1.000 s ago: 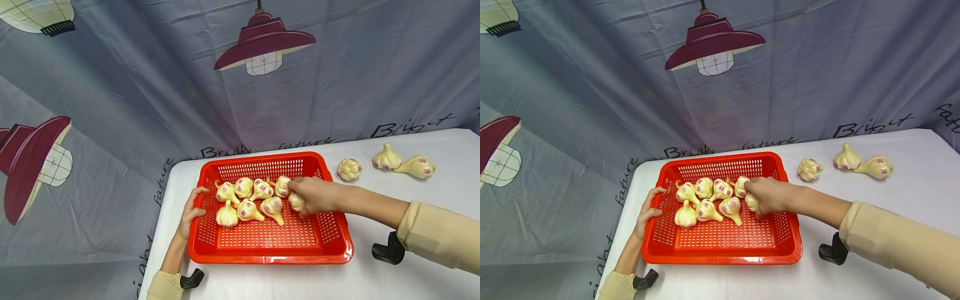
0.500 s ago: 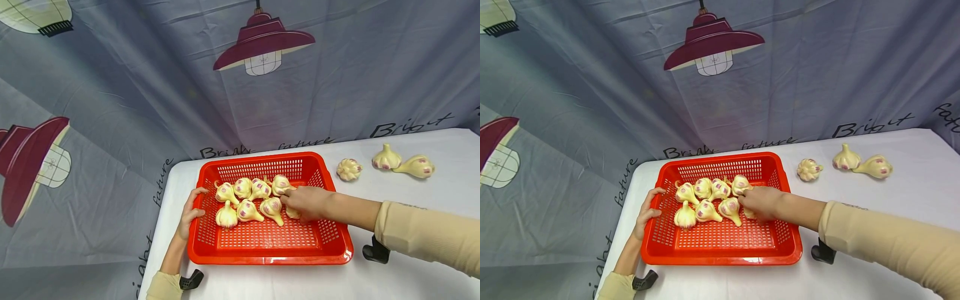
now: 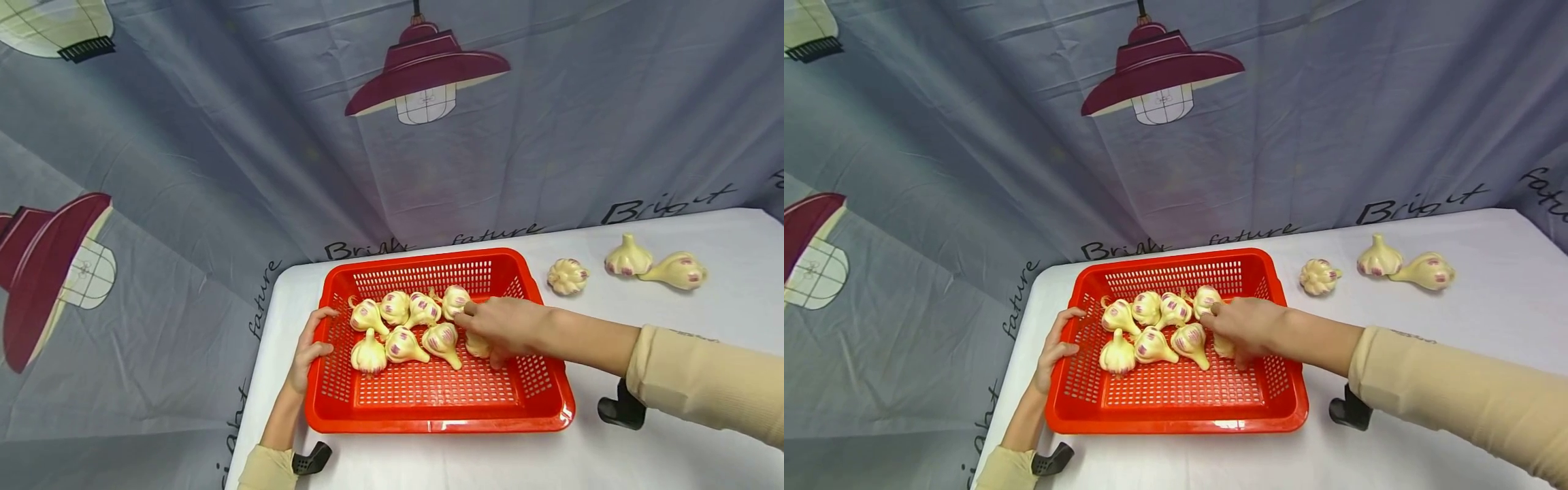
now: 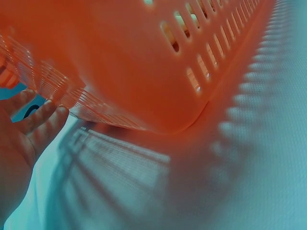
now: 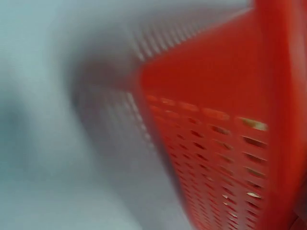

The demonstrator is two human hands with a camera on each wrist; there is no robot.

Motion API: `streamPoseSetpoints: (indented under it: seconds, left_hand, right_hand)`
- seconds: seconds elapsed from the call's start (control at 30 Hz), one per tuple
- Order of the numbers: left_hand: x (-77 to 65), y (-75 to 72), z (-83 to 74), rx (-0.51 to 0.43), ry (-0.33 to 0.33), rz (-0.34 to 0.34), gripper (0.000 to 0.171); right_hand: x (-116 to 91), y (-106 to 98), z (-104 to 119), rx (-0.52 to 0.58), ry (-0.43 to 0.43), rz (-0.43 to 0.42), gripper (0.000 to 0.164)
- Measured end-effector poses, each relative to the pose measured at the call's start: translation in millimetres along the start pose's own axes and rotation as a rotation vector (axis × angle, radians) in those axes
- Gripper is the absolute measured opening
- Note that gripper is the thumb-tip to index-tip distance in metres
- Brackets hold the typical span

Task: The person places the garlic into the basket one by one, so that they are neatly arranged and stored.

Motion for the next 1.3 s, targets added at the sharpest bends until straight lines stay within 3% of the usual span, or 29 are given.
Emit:
streamPoseSetpoints:
  seconds: [0.2, 0.43, 0.6, 0.97, 1.3]
  left_hand:
    - [-0.6, 0.0, -0.3, 0.0, -0.003, 0.003, 0.058]
    - [-0.7, -0.9, -0.7, -0.006, 0.005, -0.001, 0.059]
    - [-1.4, -2.2, -1.5, 0.0, 0.011, 0.008, 0.058]
    - [-0.5, -2.6, -1.5, -0.005, 0.011, 0.006, 0.058]
    - [0.7, -2.0, -0.2, 0.012, 0.013, 0.002, 0.058]
  right_hand:
    - [-3.1, -24.4, -3.7, 0.043, 0.01, -0.07, 0.061]
    - [-13.1, -58.3, -16.6, -0.073, -0.063, -0.288, 0.068]
    - [-27.9, -78.6, -35.1, -0.059, 0.015, -0.393, 0.059]
    - [-81.8, -91.4, -77.2, -0.061, 0.29, -0.368, 0.068]
    - [-127.9, -81.0, -115.5, -0.131, 0.437, -0.32, 0.078]
Point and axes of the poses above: each hand's wrist, its own x-axis towards the middle knuckle, its own y-axis out of the palm, z = x × y, the point moved 2 cm from there along x, towards the middle knuckle, and after that the axes turned 14 degrees about -z, right-handed, at the moved point
